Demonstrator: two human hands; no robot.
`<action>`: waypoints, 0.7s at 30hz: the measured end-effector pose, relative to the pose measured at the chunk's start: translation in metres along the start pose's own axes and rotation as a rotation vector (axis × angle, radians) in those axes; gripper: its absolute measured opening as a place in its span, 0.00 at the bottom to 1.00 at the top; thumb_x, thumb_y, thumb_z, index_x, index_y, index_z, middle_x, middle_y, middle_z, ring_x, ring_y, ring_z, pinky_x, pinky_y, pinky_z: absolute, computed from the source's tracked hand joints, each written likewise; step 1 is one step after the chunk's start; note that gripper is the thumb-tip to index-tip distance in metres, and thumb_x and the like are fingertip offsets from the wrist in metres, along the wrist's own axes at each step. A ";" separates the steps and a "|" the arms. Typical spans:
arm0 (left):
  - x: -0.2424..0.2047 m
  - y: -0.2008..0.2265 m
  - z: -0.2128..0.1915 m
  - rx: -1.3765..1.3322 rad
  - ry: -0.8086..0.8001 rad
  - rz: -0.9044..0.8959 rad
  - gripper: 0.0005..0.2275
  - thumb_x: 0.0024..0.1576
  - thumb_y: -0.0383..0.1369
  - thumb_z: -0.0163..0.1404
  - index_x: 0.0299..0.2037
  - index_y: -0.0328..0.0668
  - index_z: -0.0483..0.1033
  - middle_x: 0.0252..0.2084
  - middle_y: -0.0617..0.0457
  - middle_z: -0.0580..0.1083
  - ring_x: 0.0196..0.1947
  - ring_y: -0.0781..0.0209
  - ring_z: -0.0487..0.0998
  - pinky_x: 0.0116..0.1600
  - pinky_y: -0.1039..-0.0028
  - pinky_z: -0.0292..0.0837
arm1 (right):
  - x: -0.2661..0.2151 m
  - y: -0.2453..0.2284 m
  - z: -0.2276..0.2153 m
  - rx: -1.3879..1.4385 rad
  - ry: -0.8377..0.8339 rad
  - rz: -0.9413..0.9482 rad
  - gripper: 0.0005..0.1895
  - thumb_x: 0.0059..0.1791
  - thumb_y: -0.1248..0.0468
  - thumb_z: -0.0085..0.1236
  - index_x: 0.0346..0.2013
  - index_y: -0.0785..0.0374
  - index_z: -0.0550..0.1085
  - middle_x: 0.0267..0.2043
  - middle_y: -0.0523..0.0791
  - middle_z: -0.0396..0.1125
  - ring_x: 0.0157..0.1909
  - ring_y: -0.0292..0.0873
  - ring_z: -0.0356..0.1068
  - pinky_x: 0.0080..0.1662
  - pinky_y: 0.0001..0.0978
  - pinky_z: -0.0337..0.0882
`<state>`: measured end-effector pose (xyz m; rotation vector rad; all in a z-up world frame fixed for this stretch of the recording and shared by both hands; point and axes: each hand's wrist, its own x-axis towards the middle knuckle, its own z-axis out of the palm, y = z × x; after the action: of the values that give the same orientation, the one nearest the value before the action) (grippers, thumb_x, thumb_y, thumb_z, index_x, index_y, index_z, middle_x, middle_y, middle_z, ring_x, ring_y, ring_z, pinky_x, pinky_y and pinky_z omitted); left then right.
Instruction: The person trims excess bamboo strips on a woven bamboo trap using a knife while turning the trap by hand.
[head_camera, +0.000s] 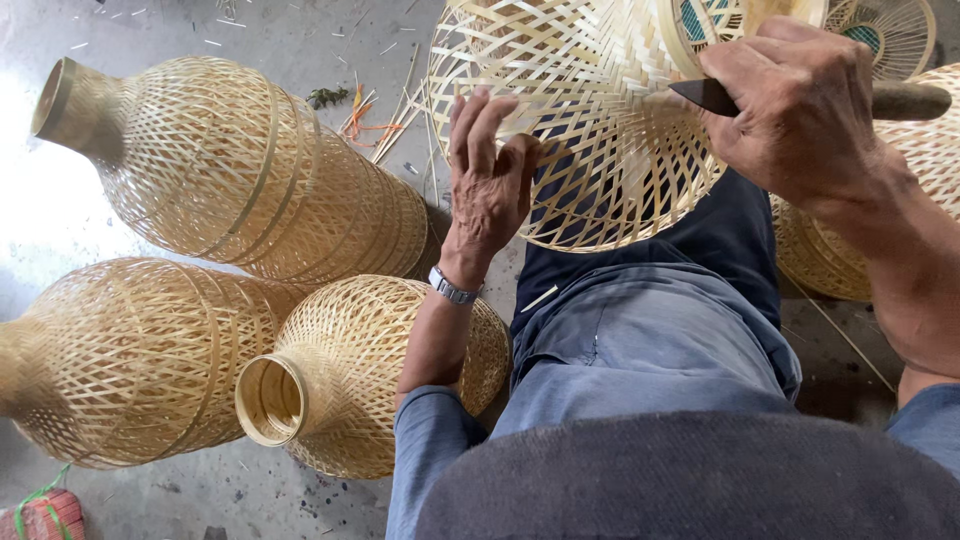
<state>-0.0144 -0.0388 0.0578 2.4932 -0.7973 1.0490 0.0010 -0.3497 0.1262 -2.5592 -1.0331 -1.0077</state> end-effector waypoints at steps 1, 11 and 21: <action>0.001 0.003 0.000 0.001 0.000 0.000 0.08 0.68 0.31 0.58 0.39 0.40 0.73 0.70 0.49 0.59 0.76 0.47 0.54 0.85 0.51 0.48 | 0.000 -0.001 0.000 0.001 0.000 0.000 0.11 0.46 0.67 0.75 0.36 0.66 0.78 0.22 0.43 0.66 0.29 0.39 0.69 0.33 0.33 0.65; 0.002 0.016 -0.004 -0.146 0.108 -0.187 0.04 0.65 0.31 0.58 0.45 0.41 0.81 0.68 0.45 0.63 0.75 0.43 0.56 0.80 0.57 0.53 | 0.003 -0.006 -0.004 0.022 0.060 -0.020 0.13 0.52 0.64 0.74 0.35 0.68 0.78 0.21 0.44 0.66 0.27 0.39 0.67 0.32 0.32 0.64; 0.006 0.024 -0.002 -0.100 0.168 -0.223 0.04 0.64 0.31 0.56 0.41 0.40 0.79 0.62 0.46 0.66 0.72 0.44 0.60 0.82 0.48 0.46 | 0.005 -0.012 -0.008 0.039 0.112 -0.045 0.13 0.55 0.62 0.72 0.37 0.68 0.77 0.26 0.45 0.69 0.30 0.40 0.70 0.33 0.29 0.66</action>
<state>-0.0265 -0.0586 0.0651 2.3095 -0.4966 1.0921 -0.0084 -0.3415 0.1348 -2.4290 -1.0731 -1.1168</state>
